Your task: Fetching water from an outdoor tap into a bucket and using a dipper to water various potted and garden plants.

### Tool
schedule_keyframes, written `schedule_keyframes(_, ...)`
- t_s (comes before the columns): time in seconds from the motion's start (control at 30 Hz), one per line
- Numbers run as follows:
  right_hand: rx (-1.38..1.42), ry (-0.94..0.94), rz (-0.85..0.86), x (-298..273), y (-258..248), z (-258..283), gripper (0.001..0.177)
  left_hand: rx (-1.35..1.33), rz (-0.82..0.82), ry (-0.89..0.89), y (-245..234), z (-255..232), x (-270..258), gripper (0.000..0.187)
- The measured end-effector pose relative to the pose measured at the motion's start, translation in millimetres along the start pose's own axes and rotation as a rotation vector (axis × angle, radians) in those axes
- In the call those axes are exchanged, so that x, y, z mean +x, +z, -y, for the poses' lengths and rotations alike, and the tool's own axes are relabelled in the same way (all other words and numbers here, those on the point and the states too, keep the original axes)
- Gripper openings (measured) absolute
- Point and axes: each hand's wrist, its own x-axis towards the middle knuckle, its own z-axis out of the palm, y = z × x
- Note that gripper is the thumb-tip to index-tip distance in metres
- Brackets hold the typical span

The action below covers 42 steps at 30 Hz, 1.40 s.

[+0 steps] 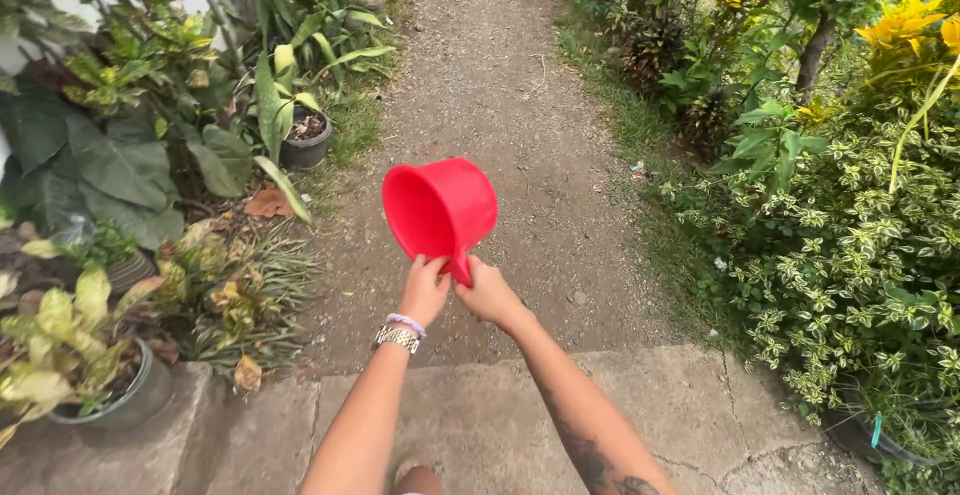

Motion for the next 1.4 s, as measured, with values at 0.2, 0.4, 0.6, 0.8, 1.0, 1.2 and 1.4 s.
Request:
schedule_keyframes(0.2,-0.100,-0.276,-0.155,190.4,27.8,-126.3,0.034,0.035,-0.018,0.081,46.2,97.7,132.0,0.033)
schedule_keyframes(0.4,-0.007,0.059,-0.035,305.4,-35.0,-29.0,0.033,-0.019,0.098,0.020,20.2,100.3,297.9,0.030)
schedule_keyframes(0.6,0.057,0.050,-0.132,439.1,-48.7,-27.8,0.037,-0.042,-0.007,0.156,49.3,140.6,427.0,0.033)
schedule_keyframes(0.8,0.071,0.049,-0.078,587.5,-63.0,-50.7,0.037,0.216,0.055,-0.025,56.9,166.5,550.7,0.034)
schedule_keyframes(1.0,-0.012,-0.195,-0.072,785.7,-92.9,-132.3,0.033,0.347,-0.013,0.010,109.6,220.3,714.4,0.026)
schedule_keyframes(1.2,-0.090,-0.146,-0.005,922.7,-131.0,-123.1,0.036,0.407,-0.045,-0.140,131.2,239.6,849.4,0.019)
schedule_keyframes(1.4,0.016,-0.101,-0.036,1081.9,-136.5,-149.9,0.041,0.323,-0.189,-0.063,168.7,314.8,990.1,0.029)
